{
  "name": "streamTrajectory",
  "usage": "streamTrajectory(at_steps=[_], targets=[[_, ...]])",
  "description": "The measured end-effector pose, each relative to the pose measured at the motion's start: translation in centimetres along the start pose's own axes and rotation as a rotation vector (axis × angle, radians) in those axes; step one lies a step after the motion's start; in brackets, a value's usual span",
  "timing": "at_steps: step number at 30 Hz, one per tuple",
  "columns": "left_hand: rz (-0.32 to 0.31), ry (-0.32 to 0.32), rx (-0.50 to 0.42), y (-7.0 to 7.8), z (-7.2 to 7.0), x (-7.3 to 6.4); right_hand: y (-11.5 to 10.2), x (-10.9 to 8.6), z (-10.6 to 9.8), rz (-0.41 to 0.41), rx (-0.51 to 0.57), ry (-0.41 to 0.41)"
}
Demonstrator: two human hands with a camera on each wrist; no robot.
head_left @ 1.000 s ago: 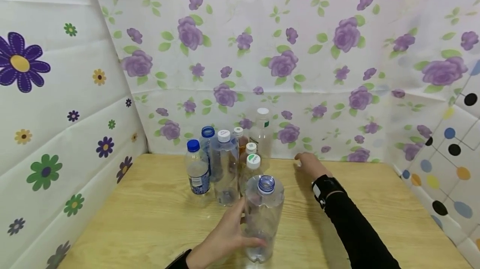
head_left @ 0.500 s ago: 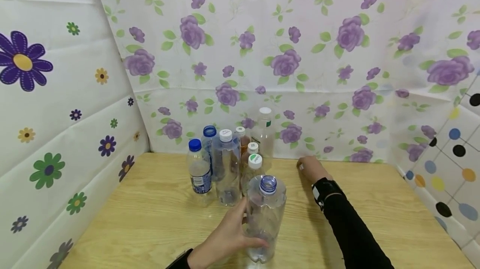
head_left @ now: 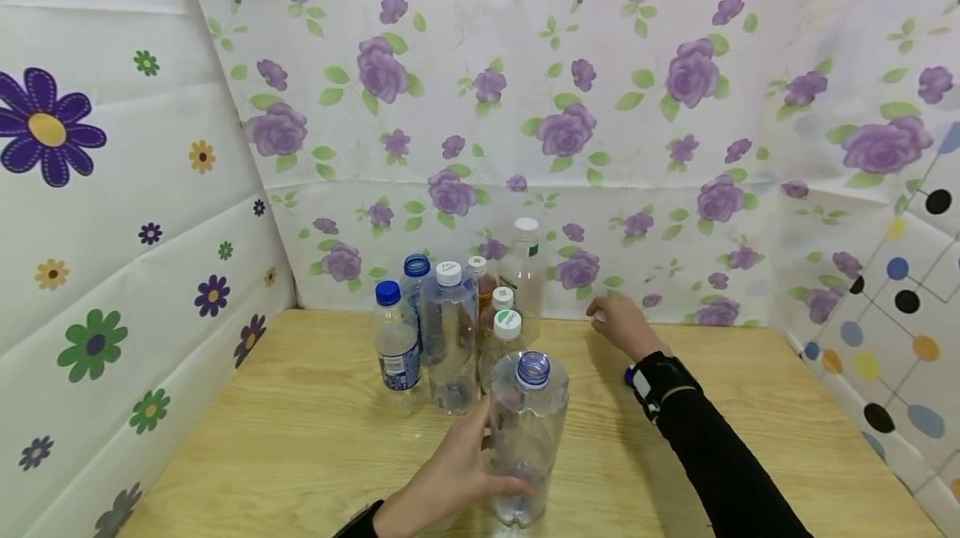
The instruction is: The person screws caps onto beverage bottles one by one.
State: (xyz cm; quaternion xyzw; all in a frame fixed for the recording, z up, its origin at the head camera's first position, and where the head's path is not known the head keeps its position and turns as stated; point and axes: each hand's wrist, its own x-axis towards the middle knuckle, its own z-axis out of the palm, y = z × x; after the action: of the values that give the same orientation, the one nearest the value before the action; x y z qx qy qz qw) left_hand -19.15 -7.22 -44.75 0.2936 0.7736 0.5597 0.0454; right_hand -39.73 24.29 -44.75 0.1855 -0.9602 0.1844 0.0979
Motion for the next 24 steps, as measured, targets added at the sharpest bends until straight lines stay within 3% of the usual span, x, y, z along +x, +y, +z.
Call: streamTrajectory(at_steps=[7,15,24], targets=[[-0.003,-0.010,-0.006,0.2,0.1,0.1,-3.4,-2.2,-2.2,-0.033,0.141,0.182],[-0.003,0.001,0.016,0.0,-0.1,0.1,-10.2,-6.3,-5.0,-0.205,0.338,0.411],[-0.004,-0.006,0.004,-0.1,-0.2,0.2,-16.8,-10.8,-7.9,-0.372,0.587,0.489]])
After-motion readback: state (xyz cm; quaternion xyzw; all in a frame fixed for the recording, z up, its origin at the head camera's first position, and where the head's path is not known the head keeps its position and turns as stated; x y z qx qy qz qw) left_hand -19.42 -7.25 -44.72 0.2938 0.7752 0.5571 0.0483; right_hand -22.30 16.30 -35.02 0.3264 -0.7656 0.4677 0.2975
